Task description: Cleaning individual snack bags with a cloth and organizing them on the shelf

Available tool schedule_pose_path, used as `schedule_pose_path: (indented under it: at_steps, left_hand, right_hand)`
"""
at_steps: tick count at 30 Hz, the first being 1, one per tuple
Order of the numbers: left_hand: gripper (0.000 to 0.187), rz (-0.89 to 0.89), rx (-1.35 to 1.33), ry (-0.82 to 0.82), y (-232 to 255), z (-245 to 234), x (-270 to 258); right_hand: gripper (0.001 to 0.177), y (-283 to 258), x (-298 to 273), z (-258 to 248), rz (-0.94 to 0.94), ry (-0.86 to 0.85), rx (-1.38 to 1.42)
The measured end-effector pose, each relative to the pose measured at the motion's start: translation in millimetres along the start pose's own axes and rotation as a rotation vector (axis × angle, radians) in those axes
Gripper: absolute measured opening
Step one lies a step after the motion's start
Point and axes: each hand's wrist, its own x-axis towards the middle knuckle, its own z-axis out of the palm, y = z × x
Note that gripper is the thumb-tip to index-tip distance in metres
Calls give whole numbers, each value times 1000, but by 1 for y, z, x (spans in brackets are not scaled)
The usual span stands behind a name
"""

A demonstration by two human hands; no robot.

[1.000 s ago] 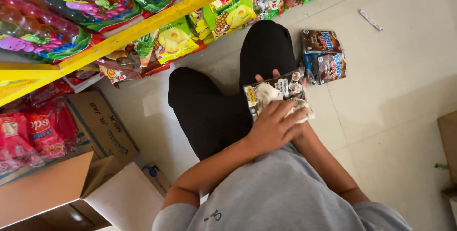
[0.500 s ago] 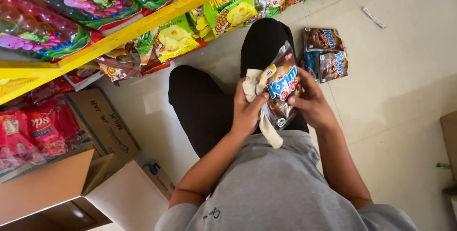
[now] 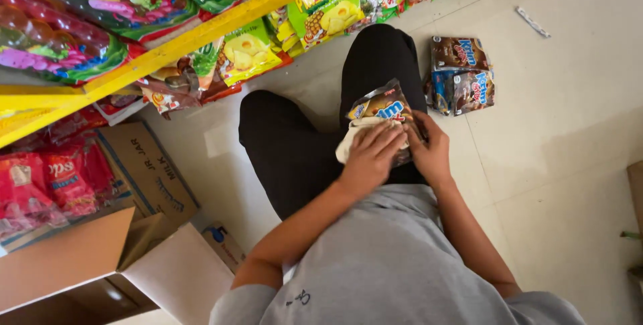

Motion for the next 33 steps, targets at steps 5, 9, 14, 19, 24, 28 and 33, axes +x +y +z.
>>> schedule_pose_path:
  at_steps: [5, 9, 14, 19, 24, 28, 33]
  left_hand:
    - [30, -226, -172, -6, -50, 1, 25]
    - [37, -287, -17, -97, -26, 1, 15]
    - [28, -26, -86, -141, -6, 9, -13]
    - [25, -180, 39, -77, -67, 8, 5]
    - [43, -605, -282, -22, -97, 9, -8]
    - [41, -501, -333, -100, -80, 2, -12]
    - [37, -620, -727, -118, -59, -5, -17]
  right_hand:
    - [41, 0, 1, 6, 11, 0, 115]
    - [38, 4, -1, 9, 29, 32, 172]
    - [34, 3, -1, 7, 25, 18, 201]
    - [38, -7, -1, 5, 16, -20, 172]
    - [56, -28, 11, -16, 108, -169, -128]
    - [37, -33, 32, -22, 23, -202, -286]
    - [28, 0, 62, -9, -36, -92, -94]
